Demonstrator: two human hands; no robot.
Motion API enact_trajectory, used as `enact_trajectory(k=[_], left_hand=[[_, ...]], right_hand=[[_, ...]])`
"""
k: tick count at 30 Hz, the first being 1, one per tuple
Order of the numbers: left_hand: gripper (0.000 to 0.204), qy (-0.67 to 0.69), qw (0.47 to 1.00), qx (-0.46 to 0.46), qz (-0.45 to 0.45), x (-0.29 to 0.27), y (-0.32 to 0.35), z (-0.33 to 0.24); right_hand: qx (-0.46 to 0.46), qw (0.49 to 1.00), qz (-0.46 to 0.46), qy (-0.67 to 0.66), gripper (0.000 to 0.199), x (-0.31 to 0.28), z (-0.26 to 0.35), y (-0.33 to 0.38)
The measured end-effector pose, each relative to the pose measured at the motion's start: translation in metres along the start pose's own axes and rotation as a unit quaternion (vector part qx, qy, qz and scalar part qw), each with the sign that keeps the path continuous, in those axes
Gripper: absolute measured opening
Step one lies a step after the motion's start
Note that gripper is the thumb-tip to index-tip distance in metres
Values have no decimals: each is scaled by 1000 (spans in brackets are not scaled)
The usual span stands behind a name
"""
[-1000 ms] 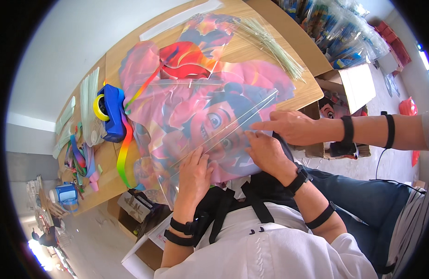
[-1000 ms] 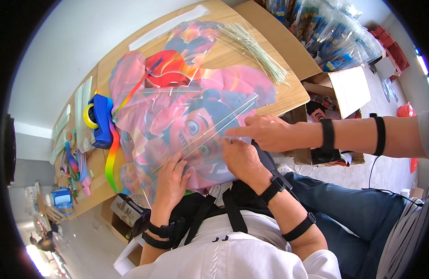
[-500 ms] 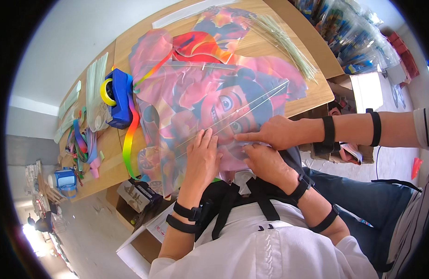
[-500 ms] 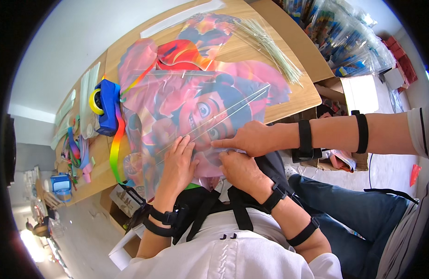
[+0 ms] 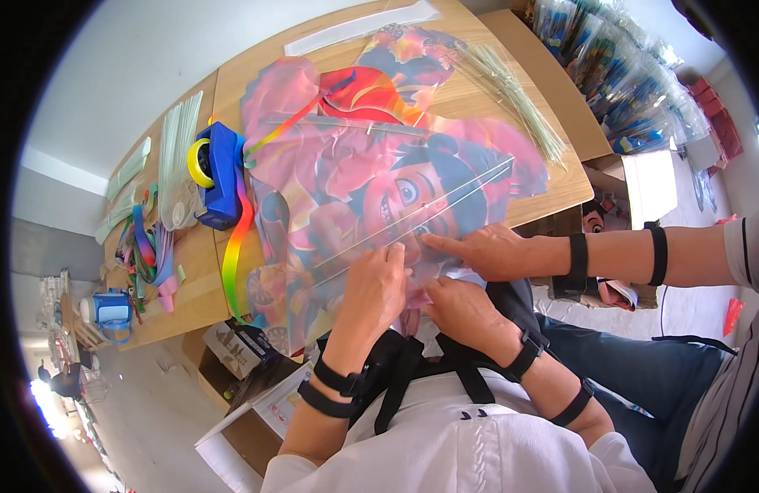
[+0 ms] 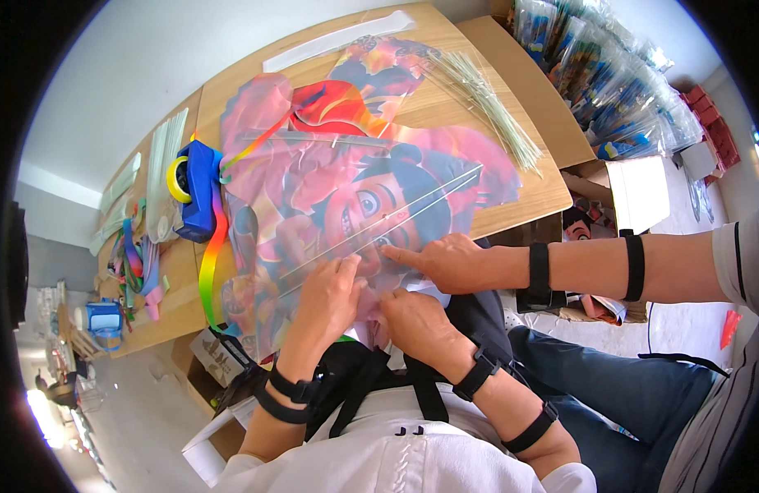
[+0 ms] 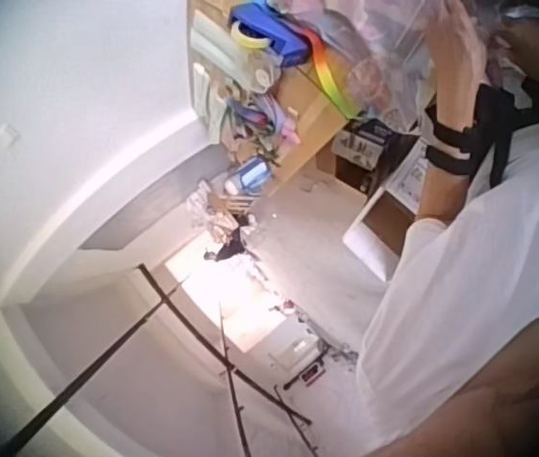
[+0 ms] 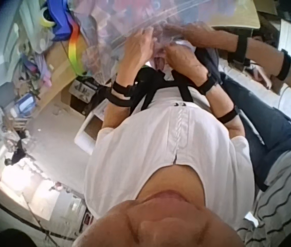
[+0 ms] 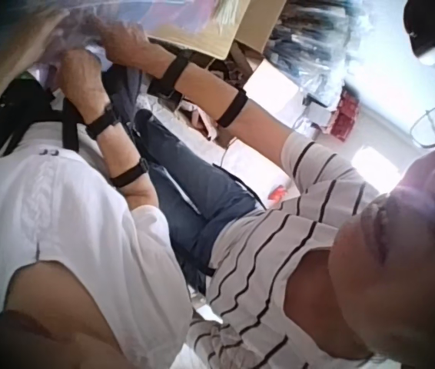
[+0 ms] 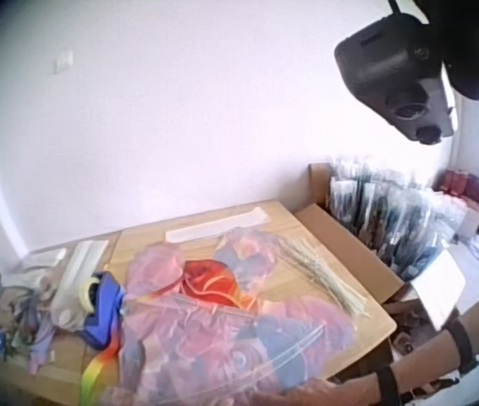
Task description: Assembling a decorative character kite by attaching structural rods and supports.
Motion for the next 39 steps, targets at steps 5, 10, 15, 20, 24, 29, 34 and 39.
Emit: enact_trajectory(k=[5, 10, 15, 20, 24, 29, 34, 39], left_hand=[[30, 3, 998, -30, 52, -4, 13, -4], [30, -12, 996, -39, 80, 0, 21, -5], [40, -33, 998, -25, 48, 5, 24, -6], [49, -79, 996, -23, 20, 13, 24, -3], [50, -89, 995, -35, 38, 14, 25, 2], [55, -70, 994, -57, 65, 14, 27, 1], [56, -72, 994, -58, 64, 16, 26, 0], [55, -65, 994, -51, 69, 17, 26, 1]], right_hand=[[-16, 1000, 5, -24, 22, -3, 0, 2], [-16, 1000, 20, -16, 23, -2, 5, 6], [-10, 999, 32, -10, 24, -3, 5, 7], [-19, 1000, 24, -1, 23, -1, 6, 8], [-29, 999, 20, 1, 23, -1, 6, 9], [-23, 999, 39, 2, 21, 1, 7, 10], [-22, 998, 53, 9, 19, 4, 8, 10], [-18, 998, 66, 7, 18, 5, 8, 10]])
Point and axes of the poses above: each hand's wrist, its own y-axis away from the middle knuckle, its own x-axis out of the palm, z = x × y, the point moved 1 cm from there along -y, towards the middle knuckle, and after that the axes turned 10 degrees about x, right-handed, at the moved point
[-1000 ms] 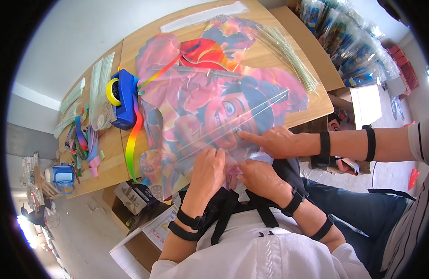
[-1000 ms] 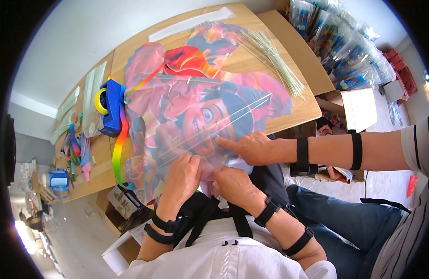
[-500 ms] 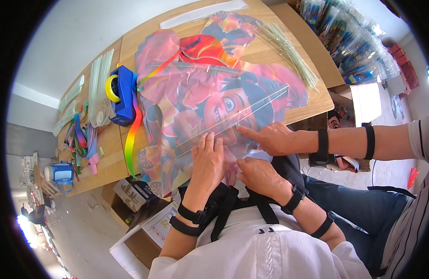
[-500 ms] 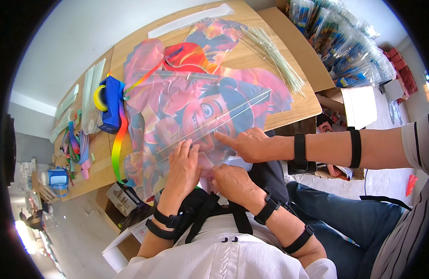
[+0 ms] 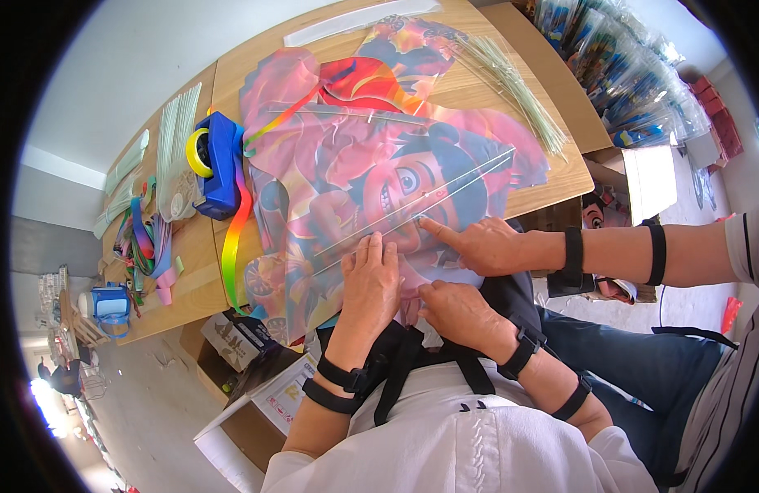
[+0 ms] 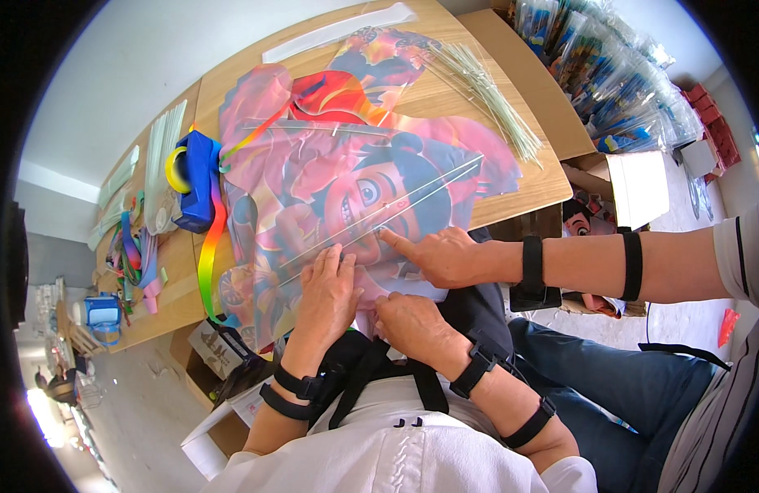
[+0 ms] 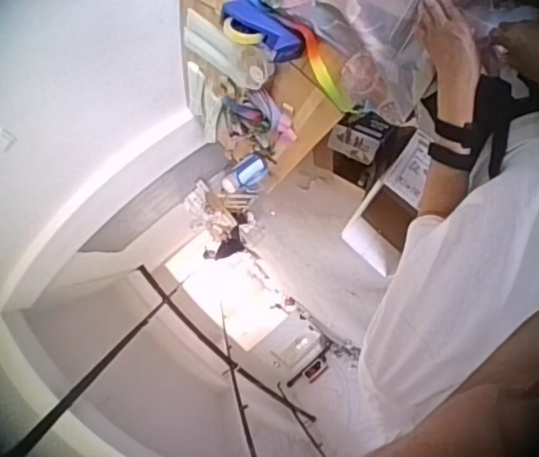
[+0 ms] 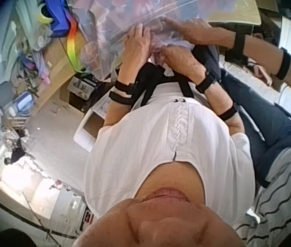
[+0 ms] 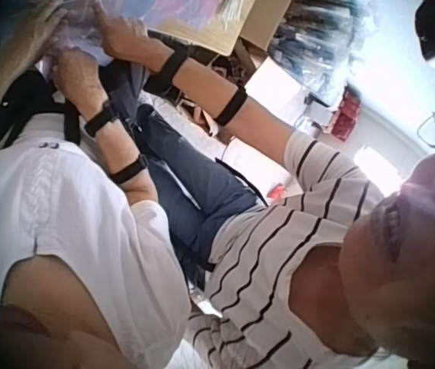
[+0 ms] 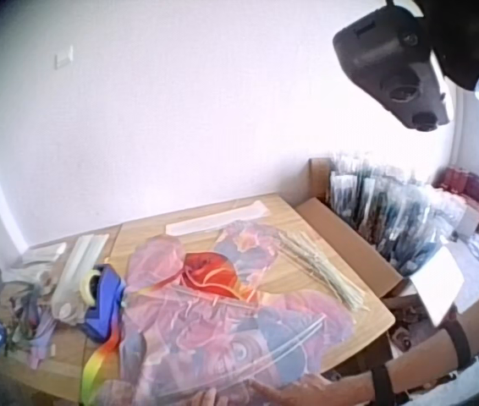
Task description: Assembling a decorative character kite by attaching structural rods and supports.
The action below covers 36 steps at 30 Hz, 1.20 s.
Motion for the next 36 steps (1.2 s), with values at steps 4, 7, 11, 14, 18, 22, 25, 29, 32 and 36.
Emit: enact_trajectory(k=[4, 7, 11, 14, 18, 22, 25, 29, 32, 36], left_hand=[[54, -8, 1000, 2, -1, 1, 0, 0], [53, -8, 1000, 4, -4, 1, 0, 0], [52, -9, 1000, 8, -6, 1, 0, 1], [52, -11, 1000, 7, -5, 2, 0, 1], [53, -7, 1000, 3, -3, 3, 0, 3], [53, -6, 1000, 4, -5, 2, 0, 3], [54, -17, 1000, 2, 4, 2, -1, 2], [55, -22, 1000, 3, 4, 2, -1, 2], [56, -22, 1000, 2, 9, 1, 0, 1], [55, -15, 1000, -1, 4, 0, 0, 1]], right_hand=[[-3, 1000, 3, 8, 18, 0, 0, 0], [-7, 1000, -1, 16, 18, 1, 0, 0], [-26, 999, -25, 23, 19, 2, 0, 0], [-17, 1000, -6, 21, 18, 3, 0, 1], [-10, 1000, 2, 22, 17, 1, 1, 2], [-13, 1000, 0, 27, 17, 0, 2, 2], [-23, 999, -12, 26, 17, 0, 4, 2], [-13, 1000, 3, 19, 16, 0, 7, 1], [-12, 999, -5, 31, 13, 0, 8, 3], [19, 1000, 17, -1, 14, 6, 1, 11]])
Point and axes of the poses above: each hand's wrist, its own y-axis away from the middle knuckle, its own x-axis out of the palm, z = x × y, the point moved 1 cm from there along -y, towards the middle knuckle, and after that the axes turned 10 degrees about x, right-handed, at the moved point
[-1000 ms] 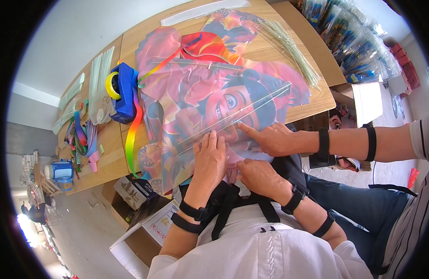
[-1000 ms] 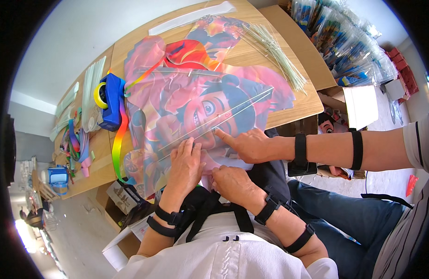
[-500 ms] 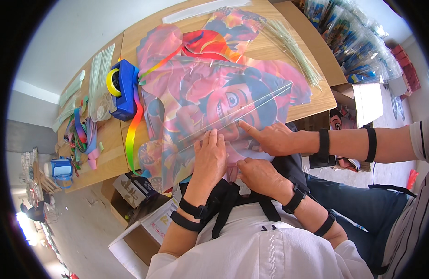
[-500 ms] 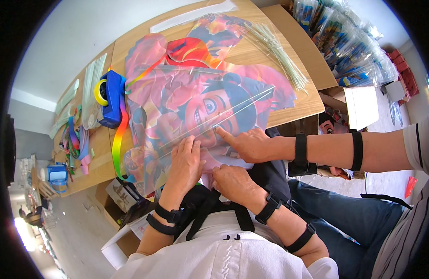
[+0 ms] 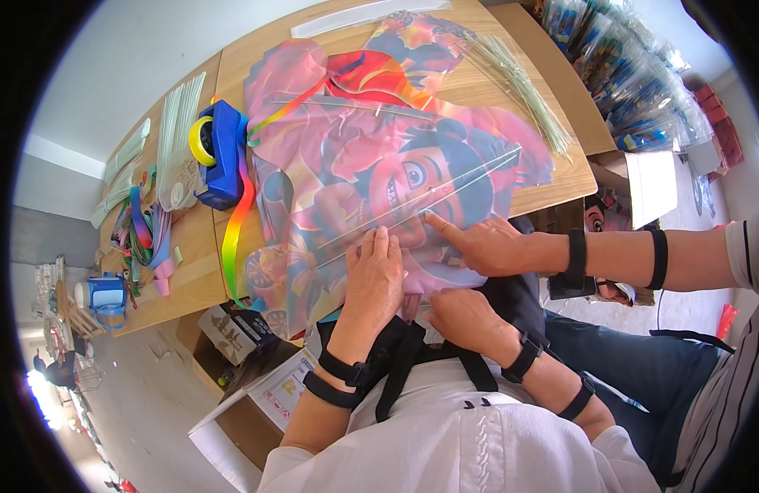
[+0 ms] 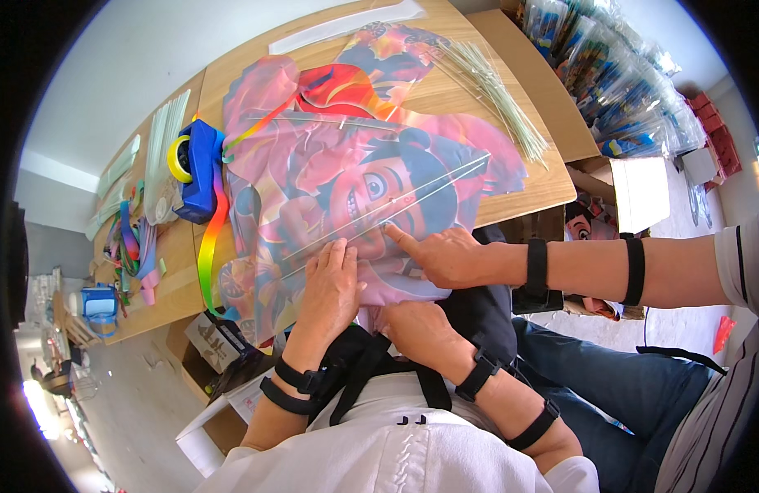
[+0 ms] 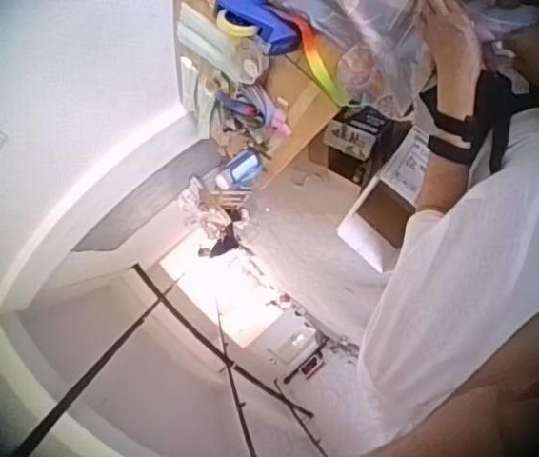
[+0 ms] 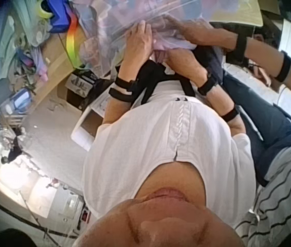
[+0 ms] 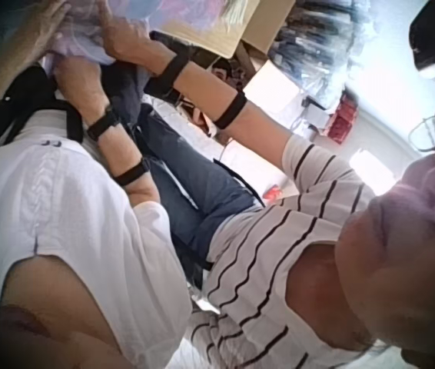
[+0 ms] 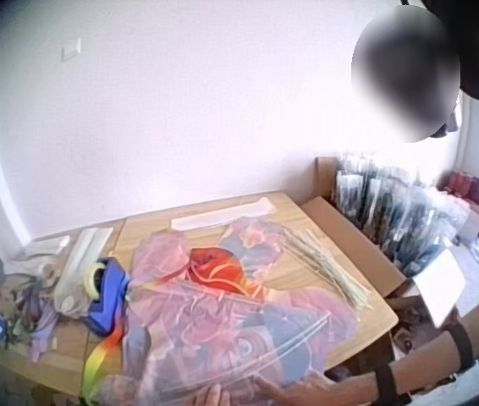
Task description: Assembling a decorative character kite by attaching structural rods and supports.
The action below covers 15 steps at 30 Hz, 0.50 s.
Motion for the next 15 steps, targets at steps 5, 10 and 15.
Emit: enact_trajectory(k=[5, 10, 15], left_hand=[[55, 6, 1000, 3, -6, 1, 1, 2], [52, 100, 994, -13, -31, -6, -12, 11], [55, 57, 998, -3, -38, -10, -42, 20]], right_hand=[[101, 982, -78, -139, 20, 16, -25, 10], [293, 868, -142, -374, 20, 26, -57, 18], [257, 708, -236, -614, 27, 32, -70, 13]])
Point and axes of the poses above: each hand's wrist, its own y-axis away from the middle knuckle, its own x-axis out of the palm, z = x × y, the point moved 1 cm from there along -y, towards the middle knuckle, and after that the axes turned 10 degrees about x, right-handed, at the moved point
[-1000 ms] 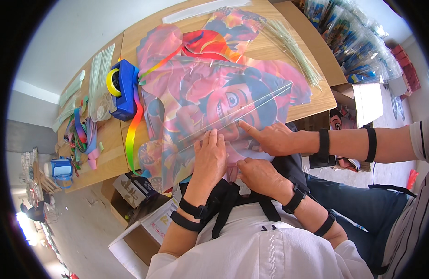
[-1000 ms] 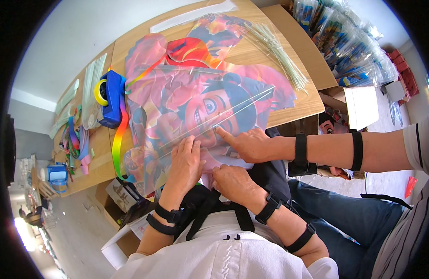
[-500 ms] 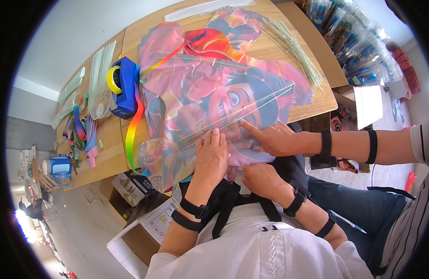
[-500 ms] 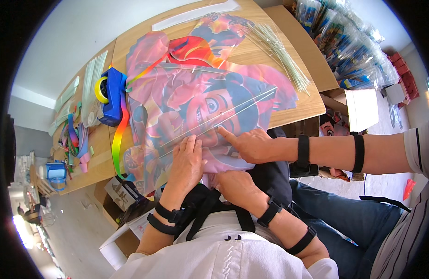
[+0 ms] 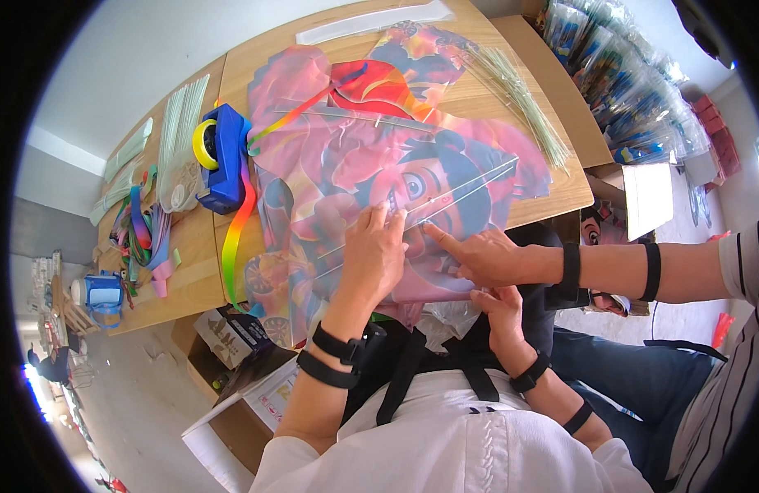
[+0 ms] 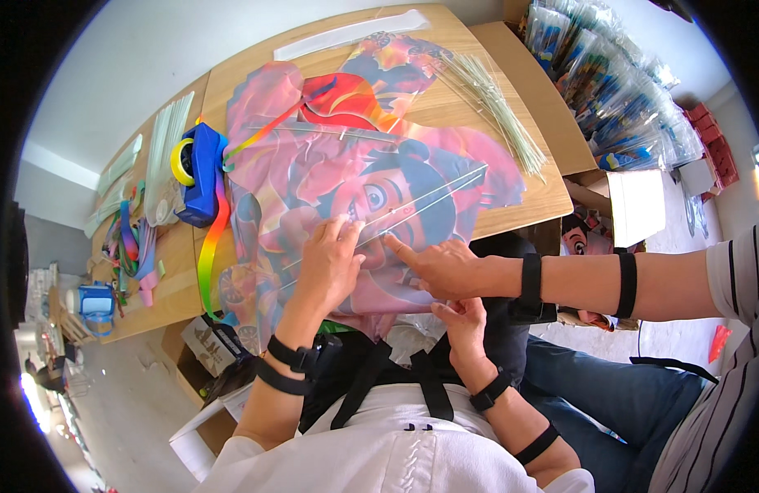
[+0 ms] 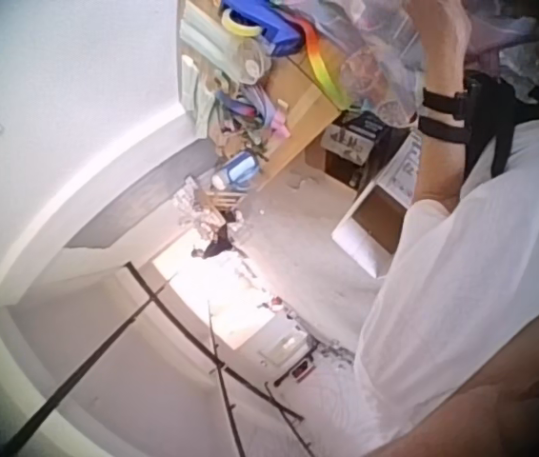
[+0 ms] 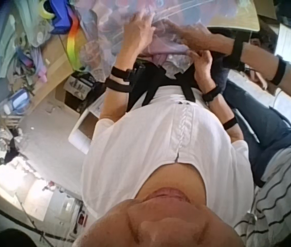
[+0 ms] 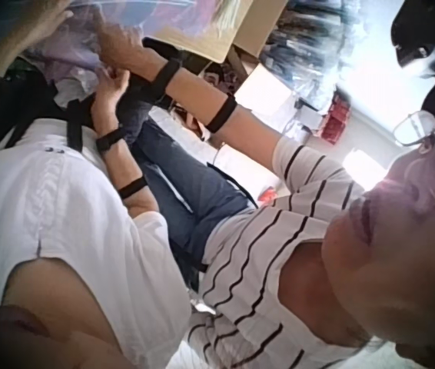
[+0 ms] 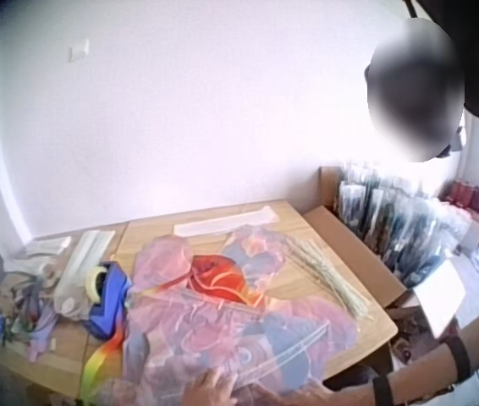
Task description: Assembling a decorative character kite by attaching structural rods and supports.
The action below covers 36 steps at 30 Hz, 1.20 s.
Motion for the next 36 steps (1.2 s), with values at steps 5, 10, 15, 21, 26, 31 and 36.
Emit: enact_trajectory(k=[5, 10, 15, 21, 26, 31, 36], left_hand=[[57, -38, 999, -4, 28, 13, -8, -1], [57, -12, 1000, -15, 14, 20, -2, 2], [55, -13, 1000, 27, -4, 16, 11, -3], [55, -21, 999, 37, 10, 21, 20, -16], [56, -9, 1000, 25, 14, 24, 19, -17], [57, 6, 1000, 18, 9, 24, 18, -16], [68, 36, 999, 40, 6, 11, 21, -24]], right_hand=[[55, 992, 31, -113, 31, 7, 3, -16], [142, 985, 47, -84, 32, 10, 7, -11], [125, 979, 89, -135, 32, 15, 6, -12], [145, 979, 89, -115, 28, 15, 5, -12], [113, 972, 144, -147, 27, 18, 17, -1], [81, 963, 195, -165, 23, 20, 22, 1], [95, 952, 220, -192, 19, 23, 27, 0]])
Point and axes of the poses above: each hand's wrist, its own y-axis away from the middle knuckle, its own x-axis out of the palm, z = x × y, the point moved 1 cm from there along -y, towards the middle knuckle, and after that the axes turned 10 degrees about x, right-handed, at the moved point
